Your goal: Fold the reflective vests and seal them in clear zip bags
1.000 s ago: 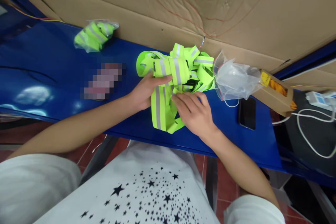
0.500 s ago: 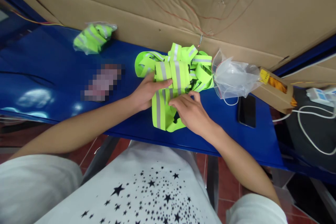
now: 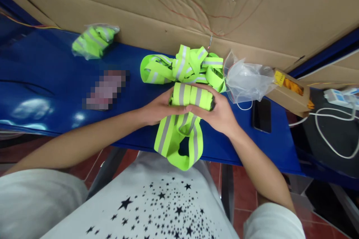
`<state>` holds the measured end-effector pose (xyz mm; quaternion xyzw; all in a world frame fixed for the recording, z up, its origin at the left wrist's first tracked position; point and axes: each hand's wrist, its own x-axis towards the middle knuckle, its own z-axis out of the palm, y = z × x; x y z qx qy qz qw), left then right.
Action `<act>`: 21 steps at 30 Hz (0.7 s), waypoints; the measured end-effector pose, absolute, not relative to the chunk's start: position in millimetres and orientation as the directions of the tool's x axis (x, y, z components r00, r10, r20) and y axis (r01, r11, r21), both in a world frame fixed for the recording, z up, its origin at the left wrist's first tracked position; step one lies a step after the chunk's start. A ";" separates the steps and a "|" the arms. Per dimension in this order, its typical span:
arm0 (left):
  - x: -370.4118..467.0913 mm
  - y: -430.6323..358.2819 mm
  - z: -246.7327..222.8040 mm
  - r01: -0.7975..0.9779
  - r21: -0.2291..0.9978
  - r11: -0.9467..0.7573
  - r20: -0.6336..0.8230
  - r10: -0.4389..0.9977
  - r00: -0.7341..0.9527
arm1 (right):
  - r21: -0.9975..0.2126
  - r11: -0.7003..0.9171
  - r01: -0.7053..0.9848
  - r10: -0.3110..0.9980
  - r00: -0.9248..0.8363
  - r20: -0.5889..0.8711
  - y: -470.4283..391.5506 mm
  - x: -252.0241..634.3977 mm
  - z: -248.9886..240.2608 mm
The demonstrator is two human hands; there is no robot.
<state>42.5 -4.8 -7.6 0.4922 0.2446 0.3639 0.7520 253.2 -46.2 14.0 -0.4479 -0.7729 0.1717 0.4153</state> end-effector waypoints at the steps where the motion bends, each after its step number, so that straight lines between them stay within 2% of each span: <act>1: 43.7 -6.4 -8.7 -0.322 0.896 0.307 -0.053 0.793 0.608 | -0.646 0.533 0.546 0.837 -0.232 0.495 -47.3 251.5 13.4; 4: 47.0 -9.7 -10.7 -0.341 0.796 0.499 -0.182 0.736 0.653 | -0.626 0.535 0.567 0.818 -0.165 0.550 -53.2 246.2 13.7; 6: 49.0 -12.2 -10.8 -0.330 0.742 0.584 -0.196 0.660 0.725 | -0.617 0.525 0.586 0.807 -0.114 0.579 -56.8 242.8 13.7; 9: 52.3 -18.3 -10.6 -0.307 0.735 0.604 -0.181 0.612 0.770 | -0.654 0.503 0.565 0.795 -0.006 0.606 -59.0 236.8 8.7; 13: 56.7 -26.8 -14.7 -0.319 0.774 0.547 -0.188 0.680 0.708 | -0.702 0.475 0.530 0.782 0.112 0.614 -55.9 231.1 -3.6; 15: 57.2 -28.4 -18.2 -0.318 0.763 0.563 -0.197 0.671 0.715 | -0.734 0.463 0.497 0.821 0.071 0.566 -52.2 233.6 -6.9; 18: 56.0 -26.9 -22.0 -0.246 0.753 0.610 -0.186 0.556 0.810 | -0.790 0.449 0.419 0.889 -0.118 0.443 -46.6 241.9 -5.3; 21: 55.0 -24.3 -21.5 -0.211 0.723 0.658 -0.230 0.517 0.824 | -0.728 0.513 0.454 0.854 -0.182 0.487 -47.8 244.5 0.4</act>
